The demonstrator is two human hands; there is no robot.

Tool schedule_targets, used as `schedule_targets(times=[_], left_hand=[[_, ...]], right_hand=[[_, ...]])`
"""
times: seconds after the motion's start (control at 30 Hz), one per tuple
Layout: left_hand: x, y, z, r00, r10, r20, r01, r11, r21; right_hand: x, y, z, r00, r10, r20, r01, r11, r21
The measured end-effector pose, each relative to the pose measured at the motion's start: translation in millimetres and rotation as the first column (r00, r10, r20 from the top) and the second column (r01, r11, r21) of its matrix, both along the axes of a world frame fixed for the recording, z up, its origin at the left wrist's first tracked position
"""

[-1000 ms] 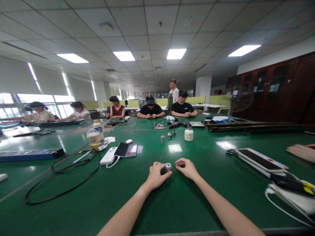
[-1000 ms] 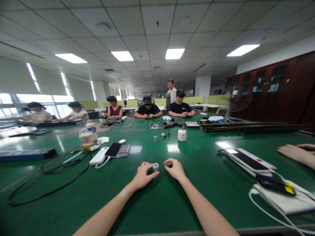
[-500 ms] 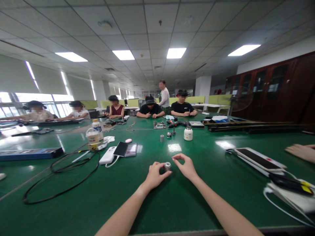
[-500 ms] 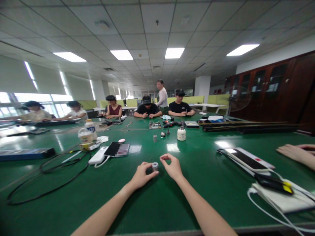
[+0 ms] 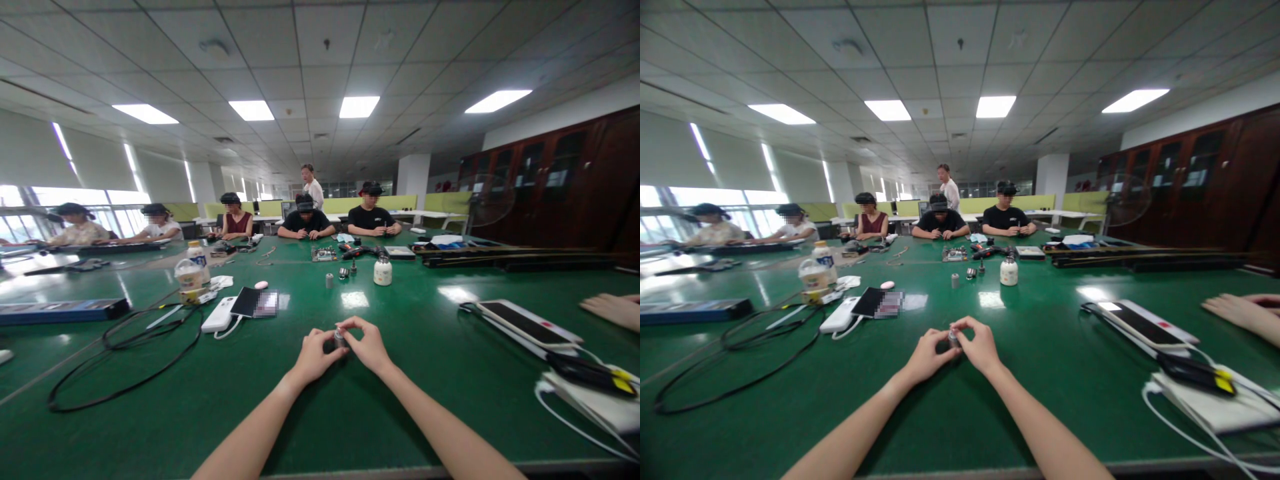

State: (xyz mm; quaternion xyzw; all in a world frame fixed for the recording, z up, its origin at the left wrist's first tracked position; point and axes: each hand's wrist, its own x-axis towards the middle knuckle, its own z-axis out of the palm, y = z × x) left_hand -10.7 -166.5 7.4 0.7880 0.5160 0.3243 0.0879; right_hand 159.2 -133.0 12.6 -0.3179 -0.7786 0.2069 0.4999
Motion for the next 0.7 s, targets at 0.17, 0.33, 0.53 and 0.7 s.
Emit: schedule_targets(times=[0.17,0.33,0.53,0.7], left_hand=[[0.5,0.9,-4.4,1.0,0.009,-0.002,-0.009,1.0,0.008],[1.4,1.9,-4.6,0.994,0.035,0.107,-0.04,0.998,0.041],[3.1,5.9,8.0,0.951,0.07,0.302,-0.112,0.986,0.124],[11.3,7.6,8.6,0.948,0.057,0.312,-0.112,0.98,0.162]], right_hand=[[-0.2,0.5,-1.4,0.999,0.032,-0.015,-0.033,0.998,-0.044],[0.8,4.2,-3.5,0.994,0.092,-0.06,-0.099,0.986,-0.132],[3.5,17.8,-14.8,0.976,0.189,-0.107,-0.214,0.922,-0.323],[6.4,22.0,-25.3,0.964,0.247,-0.1,-0.266,0.859,-0.438]])
